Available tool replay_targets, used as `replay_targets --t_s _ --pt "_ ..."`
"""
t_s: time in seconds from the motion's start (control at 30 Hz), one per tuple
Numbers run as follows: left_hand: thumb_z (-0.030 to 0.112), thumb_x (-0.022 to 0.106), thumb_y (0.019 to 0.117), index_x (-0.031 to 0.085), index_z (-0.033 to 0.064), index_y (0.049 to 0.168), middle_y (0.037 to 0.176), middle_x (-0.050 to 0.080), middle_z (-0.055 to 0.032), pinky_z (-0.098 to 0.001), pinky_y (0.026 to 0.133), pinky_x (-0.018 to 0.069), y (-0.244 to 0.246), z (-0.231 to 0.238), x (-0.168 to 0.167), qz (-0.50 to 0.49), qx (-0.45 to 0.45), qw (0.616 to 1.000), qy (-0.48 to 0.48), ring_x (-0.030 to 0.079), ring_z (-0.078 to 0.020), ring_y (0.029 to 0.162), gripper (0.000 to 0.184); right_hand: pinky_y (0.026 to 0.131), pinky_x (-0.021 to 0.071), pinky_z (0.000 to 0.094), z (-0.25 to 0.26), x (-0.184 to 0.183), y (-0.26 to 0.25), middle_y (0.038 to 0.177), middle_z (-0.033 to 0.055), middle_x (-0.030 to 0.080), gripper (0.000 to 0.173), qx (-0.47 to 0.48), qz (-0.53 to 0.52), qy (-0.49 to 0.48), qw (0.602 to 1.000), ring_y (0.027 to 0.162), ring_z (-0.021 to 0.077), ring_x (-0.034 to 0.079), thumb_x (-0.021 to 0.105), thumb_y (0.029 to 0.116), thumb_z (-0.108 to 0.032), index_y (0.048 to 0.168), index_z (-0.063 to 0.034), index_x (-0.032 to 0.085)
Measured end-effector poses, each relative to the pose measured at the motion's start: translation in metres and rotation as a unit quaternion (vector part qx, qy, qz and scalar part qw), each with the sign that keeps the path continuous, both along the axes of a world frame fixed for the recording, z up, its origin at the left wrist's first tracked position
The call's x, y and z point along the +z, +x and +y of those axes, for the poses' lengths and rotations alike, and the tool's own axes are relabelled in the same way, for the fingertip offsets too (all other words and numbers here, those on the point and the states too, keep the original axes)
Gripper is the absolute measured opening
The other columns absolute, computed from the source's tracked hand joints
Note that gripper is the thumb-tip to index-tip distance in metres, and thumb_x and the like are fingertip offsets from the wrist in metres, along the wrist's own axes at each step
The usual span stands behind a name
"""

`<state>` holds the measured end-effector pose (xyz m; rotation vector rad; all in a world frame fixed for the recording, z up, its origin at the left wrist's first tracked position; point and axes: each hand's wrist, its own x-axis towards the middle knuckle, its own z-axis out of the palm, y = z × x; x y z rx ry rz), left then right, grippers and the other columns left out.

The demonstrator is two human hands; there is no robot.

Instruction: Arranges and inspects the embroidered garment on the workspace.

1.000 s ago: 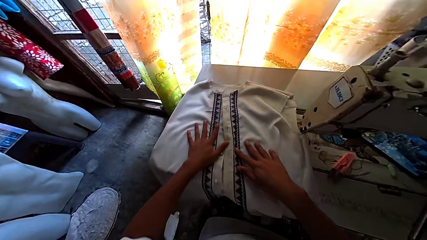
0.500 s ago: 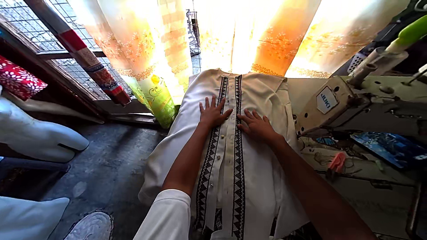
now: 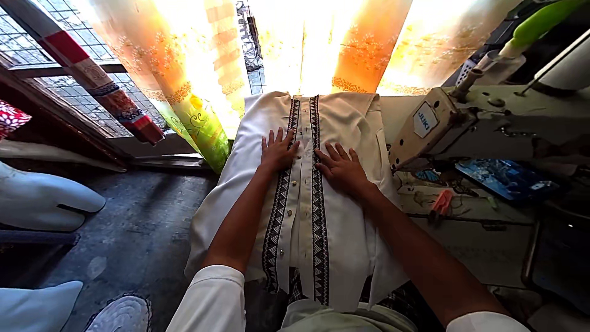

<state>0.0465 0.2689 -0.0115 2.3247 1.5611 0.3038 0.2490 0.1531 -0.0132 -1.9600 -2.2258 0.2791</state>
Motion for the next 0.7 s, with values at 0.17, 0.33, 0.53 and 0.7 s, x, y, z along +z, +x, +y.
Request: replay_targets --t_s 0.17,0.33,0.53,0.7 --pt "0.053 0.033 0.1093 0.032 0.0241 0.163 0.170 0.016 -0.0185 -0.0748 0.118 0.0002 -0.001 -0.034 0.010 -0.051 -0.015 0.999 -0.003 0.007 -0.0454 0.157 0.061 0.122 0.0072 0.0664 -0.037 -0.004 0.000 0.170 0.0098 0.024 0.056 0.010 0.006 0.027 1.000 0.157 0.0376 0.016 0.025 0.1100 -0.051 0.162 -0.0334 0.032" --pt "0.041 0.031 0.1117 0.044 0.0205 0.158 0.168 0.030 -0.0050 -0.0751 0.116 -0.0068 0.019 -0.065 0.013 0.022 -0.215 0.973 0.077 0.007 -0.0375 0.159 0.052 0.123 0.0060 0.0652 -0.089 -0.013 -0.001 0.170 0.0058 0.024 0.058 0.014 0.007 0.022 1.000 0.158 0.0322 0.014 0.020 0.1082 -0.057 0.161 -0.0362 0.033" --pt "0.038 0.027 0.1121 0.034 0.0153 0.162 0.168 0.030 -0.0032 -0.0778 0.115 -0.0069 0.044 -0.017 0.007 0.069 -0.239 0.965 0.078 0.010 -0.0384 0.158 0.055 0.122 0.0110 0.0669 -0.133 -0.013 -0.001 0.167 0.0073 0.033 0.057 0.000 0.032 0.038 0.999 0.156 0.0343 0.024 0.023 0.1082 -0.056 0.159 -0.0353 0.038" --pt "0.047 0.031 0.1096 0.029 -0.0033 0.159 0.168 0.018 -0.0267 -0.0774 0.116 -0.0055 0.056 0.037 0.020 0.060 -0.046 0.991 0.112 0.002 -0.0485 0.156 0.071 0.123 0.0094 0.0642 -0.134 -0.012 -0.001 0.168 0.0049 0.031 0.057 -0.005 0.031 0.023 0.999 0.157 0.0320 0.022 0.022 0.1083 -0.056 0.160 -0.0357 0.037"
